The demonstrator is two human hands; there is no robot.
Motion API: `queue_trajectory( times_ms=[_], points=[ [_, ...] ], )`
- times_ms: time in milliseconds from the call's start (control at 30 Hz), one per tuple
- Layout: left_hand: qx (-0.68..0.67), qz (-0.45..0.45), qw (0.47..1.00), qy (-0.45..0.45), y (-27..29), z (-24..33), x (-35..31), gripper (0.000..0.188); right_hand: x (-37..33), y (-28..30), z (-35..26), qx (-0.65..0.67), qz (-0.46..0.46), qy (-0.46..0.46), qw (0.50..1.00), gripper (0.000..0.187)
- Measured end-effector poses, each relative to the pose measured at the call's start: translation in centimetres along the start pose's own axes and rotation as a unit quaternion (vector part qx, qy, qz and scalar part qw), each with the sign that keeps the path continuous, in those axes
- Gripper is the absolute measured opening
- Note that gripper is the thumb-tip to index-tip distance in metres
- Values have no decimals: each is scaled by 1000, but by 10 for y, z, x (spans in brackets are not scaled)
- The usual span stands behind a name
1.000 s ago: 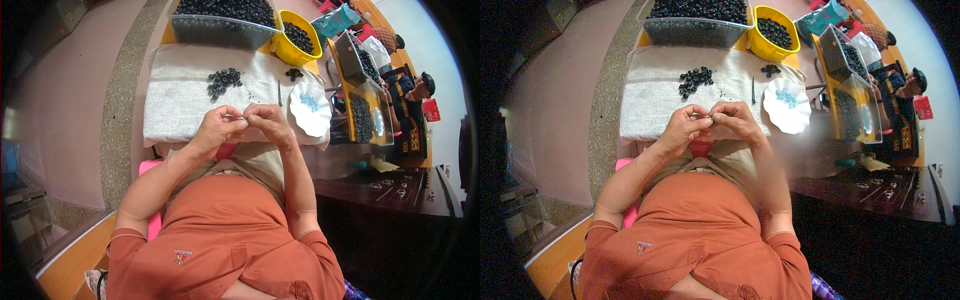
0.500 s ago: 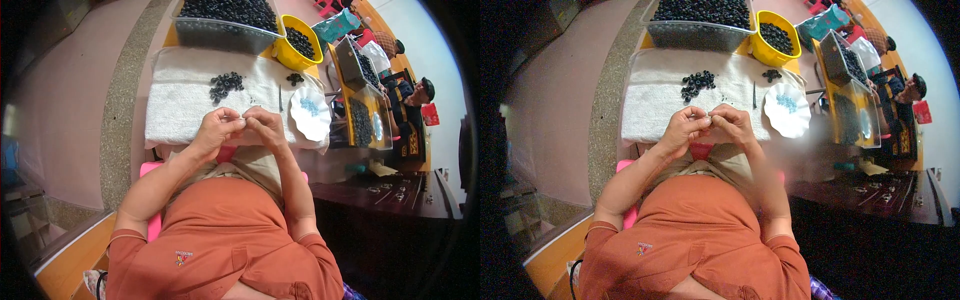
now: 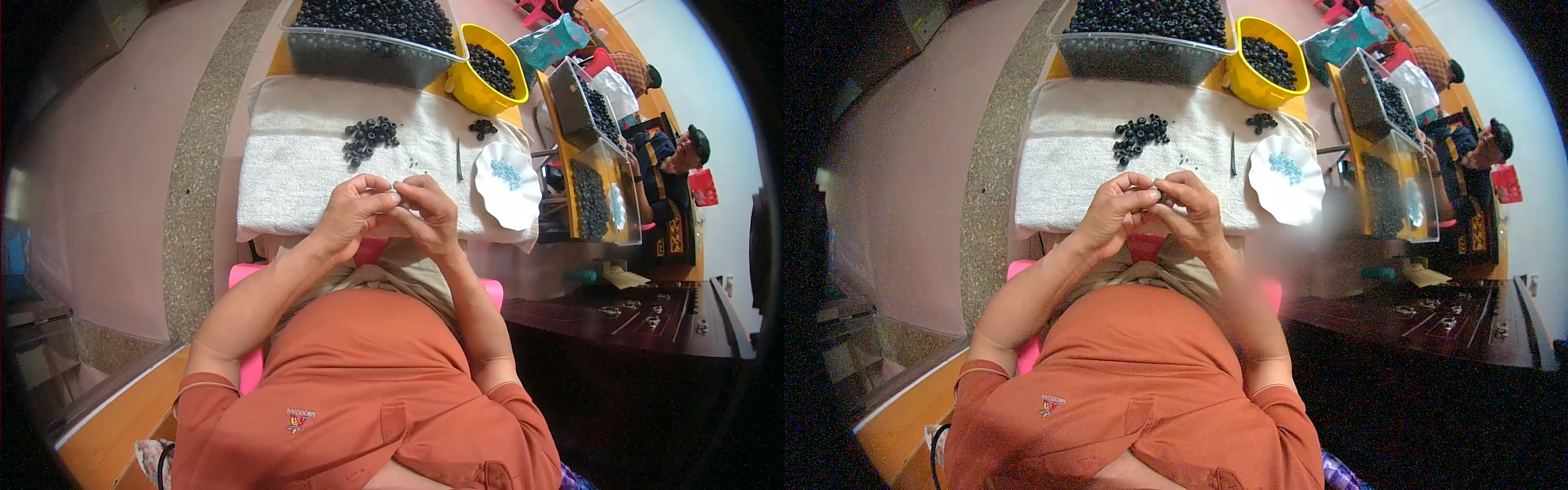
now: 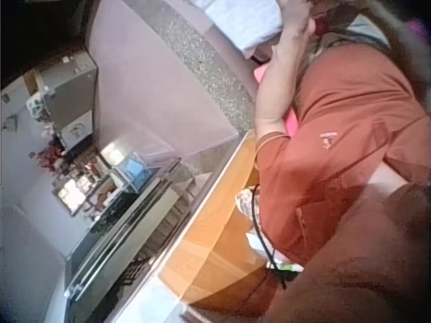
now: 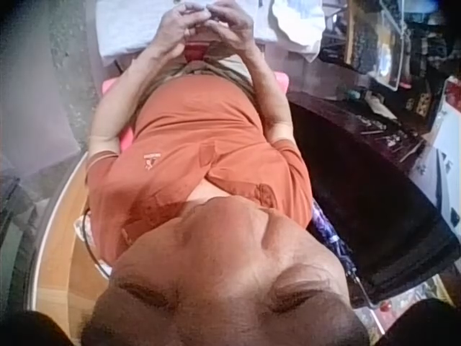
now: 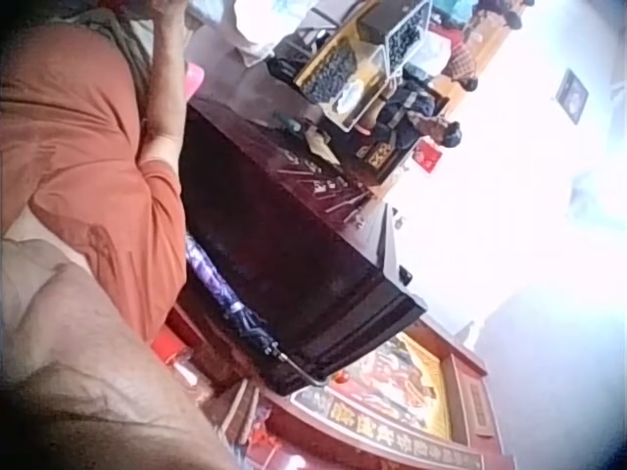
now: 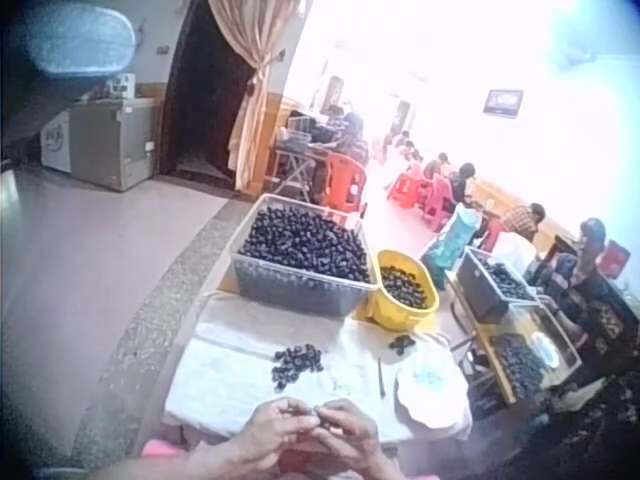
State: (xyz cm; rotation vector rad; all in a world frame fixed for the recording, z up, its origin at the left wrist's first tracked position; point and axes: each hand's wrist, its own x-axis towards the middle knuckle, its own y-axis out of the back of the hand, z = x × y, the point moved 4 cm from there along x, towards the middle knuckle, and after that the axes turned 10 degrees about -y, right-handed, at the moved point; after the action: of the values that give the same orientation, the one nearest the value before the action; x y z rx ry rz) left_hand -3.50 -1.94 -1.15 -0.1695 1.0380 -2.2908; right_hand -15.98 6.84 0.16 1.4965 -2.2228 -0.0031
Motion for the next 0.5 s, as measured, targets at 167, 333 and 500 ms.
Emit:
queue_trajectory(
  times_ms=[167,333,500],
  points=[
    [-15,4,1000,-4,1,0,-1,16,0,-1,-1,-7,-1,-16,1000,40],
    [-19,1,1000,-9,4,-4,1,15,-1,-4,0,16,16,-39,999,37],
    [-10,1,1000,-16,5,-4,1,13,1,-1,-6,-33,23,-16,999,35]
  ],
)
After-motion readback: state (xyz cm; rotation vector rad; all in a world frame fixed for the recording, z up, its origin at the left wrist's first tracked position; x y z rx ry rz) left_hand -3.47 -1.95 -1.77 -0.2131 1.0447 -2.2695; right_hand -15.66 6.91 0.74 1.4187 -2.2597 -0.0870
